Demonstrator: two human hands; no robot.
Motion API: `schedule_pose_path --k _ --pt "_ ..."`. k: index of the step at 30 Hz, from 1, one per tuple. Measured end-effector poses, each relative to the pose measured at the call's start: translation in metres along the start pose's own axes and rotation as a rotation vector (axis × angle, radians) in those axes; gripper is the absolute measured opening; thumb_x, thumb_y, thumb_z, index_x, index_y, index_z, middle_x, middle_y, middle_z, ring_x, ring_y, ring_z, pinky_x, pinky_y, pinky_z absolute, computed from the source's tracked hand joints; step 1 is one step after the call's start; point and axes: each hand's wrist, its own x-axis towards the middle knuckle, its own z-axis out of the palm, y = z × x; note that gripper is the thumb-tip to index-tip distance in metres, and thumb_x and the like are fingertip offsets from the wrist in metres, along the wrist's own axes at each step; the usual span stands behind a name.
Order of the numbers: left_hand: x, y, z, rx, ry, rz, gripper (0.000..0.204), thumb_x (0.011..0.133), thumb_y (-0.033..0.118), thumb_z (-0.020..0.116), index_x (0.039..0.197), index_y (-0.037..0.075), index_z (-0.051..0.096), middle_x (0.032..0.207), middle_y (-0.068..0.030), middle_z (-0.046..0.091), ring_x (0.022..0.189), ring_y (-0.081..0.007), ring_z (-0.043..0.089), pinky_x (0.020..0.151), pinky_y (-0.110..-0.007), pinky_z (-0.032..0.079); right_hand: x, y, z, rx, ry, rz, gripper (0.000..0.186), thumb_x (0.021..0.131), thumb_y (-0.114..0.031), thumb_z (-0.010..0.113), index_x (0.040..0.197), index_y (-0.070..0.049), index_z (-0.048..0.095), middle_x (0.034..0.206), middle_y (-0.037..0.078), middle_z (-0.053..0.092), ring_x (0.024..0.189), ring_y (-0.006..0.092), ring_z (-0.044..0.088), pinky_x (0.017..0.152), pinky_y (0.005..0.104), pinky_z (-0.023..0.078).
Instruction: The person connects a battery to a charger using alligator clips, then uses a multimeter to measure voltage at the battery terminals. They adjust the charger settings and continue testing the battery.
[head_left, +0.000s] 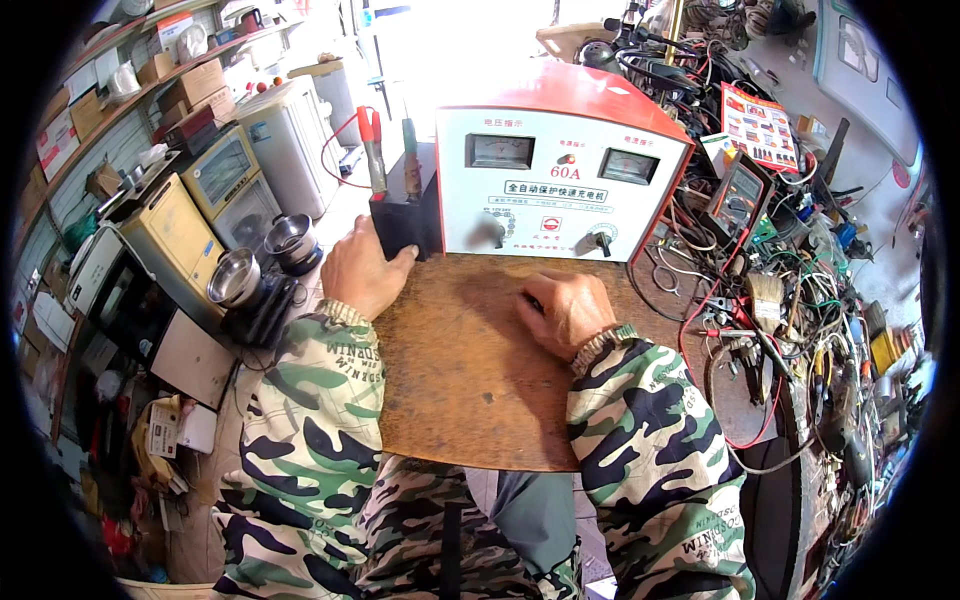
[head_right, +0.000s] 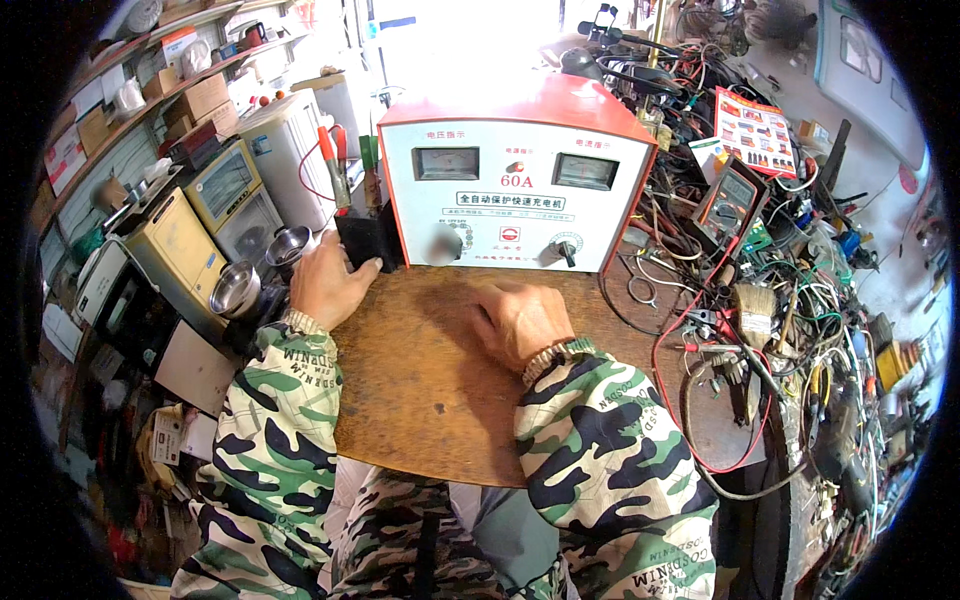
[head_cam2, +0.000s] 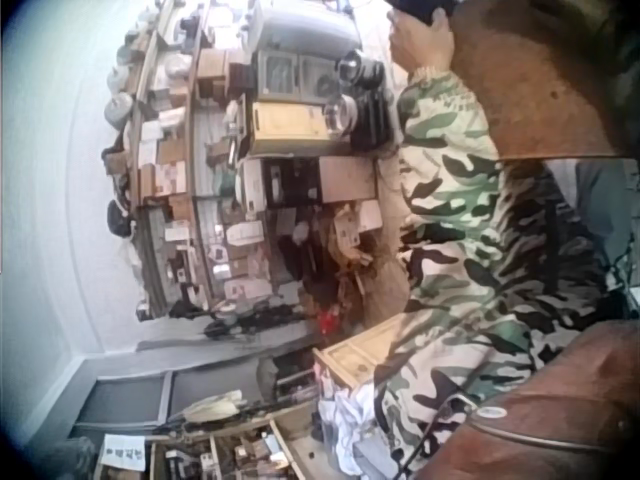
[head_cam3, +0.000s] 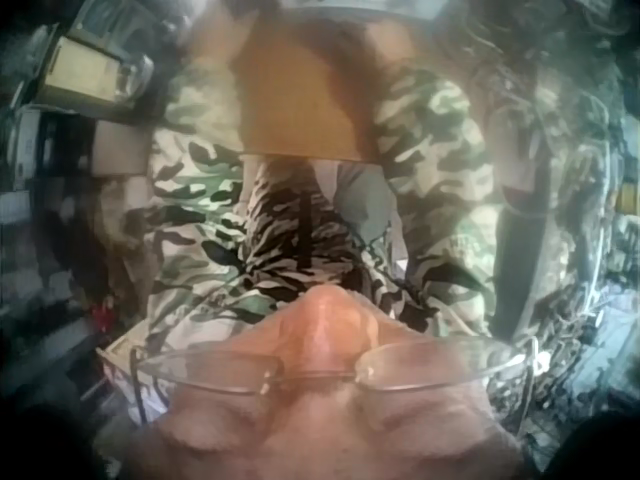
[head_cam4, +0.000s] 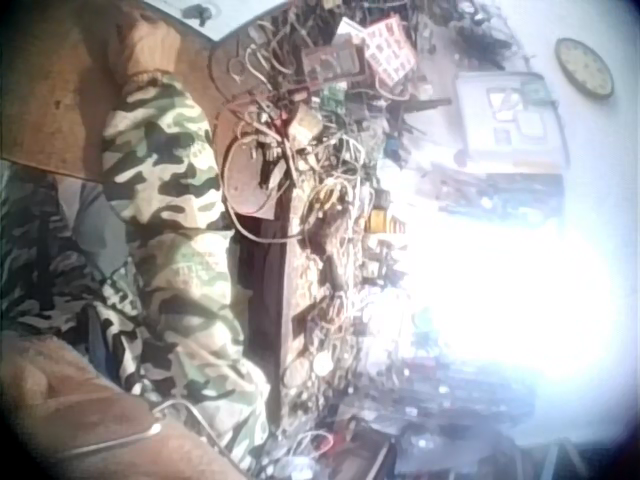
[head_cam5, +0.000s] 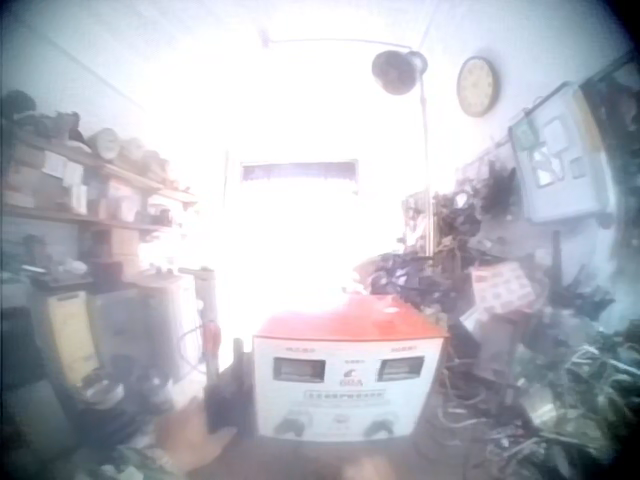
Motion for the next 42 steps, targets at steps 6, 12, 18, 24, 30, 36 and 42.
schedule_pose_path --k 6,12,18,24,30,36,42 --pt "-0.004 0.01 0.003 -0.119 0.152 0.029 0.083 0.076 0.039 0.079 0.131 -0.012 0.041 0.113 -0.0302 0.062 0.105 -0.0426 0.062 0.091 -0.048 0.051 0.004 -0.005 -0.003 -0.024 -0.028 0.0 0.015 0.084 -0.018 0.068 0.08 -0.003 0.068 0.077 0.016 0.067 0.071 0.0381 0.066 0.064 0.0441 0.055" --pt "0.002 0.017 0.018 -0.306 0.196 -0.011 0.095 0.076 0.037 0.08 0.138 -0.015 0.03 0.119 -0.0333 0.058 0.11 -0.0432 0.061 0.096 -0.044 0.049 0.001 0.001 0.0 -0.051 -0.071 0.015 0.018 0.084 -0.022 0.067 0.08 -0.004 0.065 0.078 0.016 0.067 0.071 0.0389 0.066 0.064 0.0468 0.054" --pt "0.009 0.019 0.022 -0.337 0.193 -0.136 0.085 0.073 0.038 0.08 0.127 -0.015 0.041 0.108 -0.0329 0.064 0.101 -0.0423 0.066 0.089 -0.044 0.052 0.0 0.002 0.0 -0.038 -0.077 0.028 0.017 0.084 -0.021 0.067 0.08 -0.005 0.066 0.078 0.016 0.067 0.072 0.0389 0.066 0.064 0.0468 0.054" --pt "0.005 0.02 0.011 -0.175 0.151 -0.163 0.074 0.072 0.041 0.08 0.11 -0.016 0.052 0.094 -0.0332 0.068 0.09 -0.0446 0.07 0.082 -0.047 0.056 0.001 0.001 -0.005 -0.026 -0.014 0.023 0.018 0.082 -0.02 0.068 0.077 -0.002 0.067 0.076 0.018 0.067 0.07 0.039 0.066 0.063 0.0456 0.054" --pt "-0.054 0.025 -0.016 -0.151 0.108 -0.205 0.074 0.073 0.043 0.08 0.11 -0.014 0.052 0.095 -0.0333 0.068 0.092 -0.0448 0.07 0.081 -0.046 0.057 0.001 0.003 -0.008 -0.035 -0.01 0.052 0.016 0.082 -0.02 0.068 0.079 -0.004 0.069 0.074 0.018 0.067 0.07 0.0397 0.066 0.064 0.0464 0.054" --pt "-0.129 0.053 -0.03 -0.088 0.217 -0.2 0.065 0.071 0.042 0.083 0.104 -0.006 0.055 0.086 -0.0262 0.07 0.081 -0.0434 0.07 0.076 -0.049 0.055 -0.003 0.015 -0.006 -0.06 0.061 0.013 0.014 0.08 -0.02 0.068 0.082 -0.007 0.071 0.072 0.017 0.068 0.069 0.0386 0.067 0.064 0.0473 0.055" --pt "-0.189 0.064 -0.041 -0.092 0.224 -0.124 0.064 0.07 0.043 0.085 0.106 -0.001 0.054 0.086 -0.0199 0.07 0.079 -0.0428 0.069 0.072 -0.05 0.054 -0.002 0.013 -0.007 -0.053 0.079 0.026 0.017 0.08 -0.02 0.07 0.074 -0.004 0.067 0.073 0.019 0.066 0.071 0.0404 0.066 0.064 0.047 0.054"
